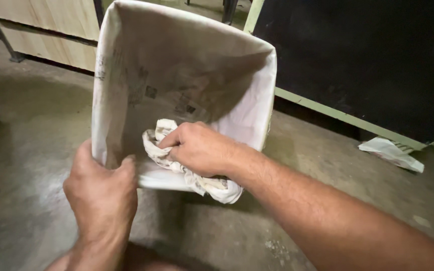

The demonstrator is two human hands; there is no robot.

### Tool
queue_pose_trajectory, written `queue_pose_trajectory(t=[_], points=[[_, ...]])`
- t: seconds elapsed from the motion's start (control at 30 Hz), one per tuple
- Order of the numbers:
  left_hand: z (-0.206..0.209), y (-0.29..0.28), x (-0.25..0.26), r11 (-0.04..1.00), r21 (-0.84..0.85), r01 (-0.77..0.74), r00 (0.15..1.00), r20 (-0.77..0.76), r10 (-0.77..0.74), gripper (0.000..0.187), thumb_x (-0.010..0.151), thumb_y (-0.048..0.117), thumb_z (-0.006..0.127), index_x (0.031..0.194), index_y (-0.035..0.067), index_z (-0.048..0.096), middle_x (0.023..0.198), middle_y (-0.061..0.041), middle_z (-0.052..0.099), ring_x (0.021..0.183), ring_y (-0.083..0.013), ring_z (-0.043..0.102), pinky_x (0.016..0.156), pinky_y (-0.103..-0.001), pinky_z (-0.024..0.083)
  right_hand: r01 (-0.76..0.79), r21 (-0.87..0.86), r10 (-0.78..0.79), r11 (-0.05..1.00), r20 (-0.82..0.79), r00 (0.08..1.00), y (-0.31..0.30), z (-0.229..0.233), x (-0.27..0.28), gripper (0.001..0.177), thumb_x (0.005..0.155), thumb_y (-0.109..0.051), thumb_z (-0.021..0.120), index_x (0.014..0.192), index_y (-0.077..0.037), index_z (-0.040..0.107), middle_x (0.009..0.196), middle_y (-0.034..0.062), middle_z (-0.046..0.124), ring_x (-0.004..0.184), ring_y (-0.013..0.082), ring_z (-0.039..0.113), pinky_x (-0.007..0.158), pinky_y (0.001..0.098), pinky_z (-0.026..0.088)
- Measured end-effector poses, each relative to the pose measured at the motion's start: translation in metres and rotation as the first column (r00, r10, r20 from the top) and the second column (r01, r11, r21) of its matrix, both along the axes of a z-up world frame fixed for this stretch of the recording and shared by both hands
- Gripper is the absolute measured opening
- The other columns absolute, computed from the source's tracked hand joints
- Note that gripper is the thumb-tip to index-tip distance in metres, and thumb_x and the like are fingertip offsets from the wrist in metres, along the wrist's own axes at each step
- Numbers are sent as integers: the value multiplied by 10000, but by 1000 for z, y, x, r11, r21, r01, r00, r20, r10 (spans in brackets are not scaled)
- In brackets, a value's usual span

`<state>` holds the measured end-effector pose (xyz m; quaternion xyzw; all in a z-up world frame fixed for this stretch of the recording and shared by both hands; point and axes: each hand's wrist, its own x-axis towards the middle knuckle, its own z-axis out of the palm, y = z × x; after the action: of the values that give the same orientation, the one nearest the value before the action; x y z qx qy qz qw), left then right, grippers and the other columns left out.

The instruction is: The person cleans the inside of a white plastic bin using a cloth. They repeatedly wipe the interior surfaces, lift the bin to reach different areas, and adjust the plastic liner inside. The task continues until the bin appears clean.

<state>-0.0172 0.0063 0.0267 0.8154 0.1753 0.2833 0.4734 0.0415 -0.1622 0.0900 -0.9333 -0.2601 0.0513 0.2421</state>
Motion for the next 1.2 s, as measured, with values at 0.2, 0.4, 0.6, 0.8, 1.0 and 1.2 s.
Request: queue_pose_trajectory(t=[0.2,0.4,0.6,0.8,1.0,1.2], points=[[0,-4,-4,997,78,-20,991,136,9,334,926,9,599,1255,-20,651,928,-241,722,846,-377,726,810,-475,545,-22,-27,23,999,28,999,-4,2,-6,384,815,-141,582,1148,-161,773,1107,160,763,1016,311,743,934,391,554],[0,1,-1,992,85,-90,986,147,77,138,1043,76,654,978,-43,680,762,-205,678,652,-298,673,580,-456,498,-30,-32,30,999,-8,1000,-14,6,2,360,822,-154,588,1129,-161,777,1051,153,785,949,296,763,881,393,574],[15,13,-5,989,-138,-49,987,142,69,290,1040,150,718,836,-55,685,605,-160,630,529,-216,592,497,-402,446,-24,-78,21,997,-32,999,-6,4,1,346,829,-165,600,1124,-147,779,1017,165,779,927,304,749,857,407,559],[28,18,-8,973,-231,20,994,111,6,232,967,216,722,898,-5,731,585,-26,638,475,-89,612,440,-300,491,-60,-83,57,995,-42,997,2,16,1,357,819,-180,612,1137,-132,766,999,163,786,906,288,762,834,403,571],[29,19,-11,992,-127,-21,992,119,36,283,1019,200,689,889,-37,774,546,-74,603,466,-132,525,440,-342,394,-174,54,173,983,22,985,18,16,-10,385,848,-303,665,1175,-121,756,1066,148,781,962,277,757,881,383,565],[18,27,-9,972,-228,64,995,88,-45,308,1028,254,706,961,-37,781,562,-43,571,498,-109,508,452,-326,386,-97,183,109,978,-55,993,27,-9,4,481,880,-335,664,1308,-117,680,1281,151,711,1186,304,678,1001,375,511]])
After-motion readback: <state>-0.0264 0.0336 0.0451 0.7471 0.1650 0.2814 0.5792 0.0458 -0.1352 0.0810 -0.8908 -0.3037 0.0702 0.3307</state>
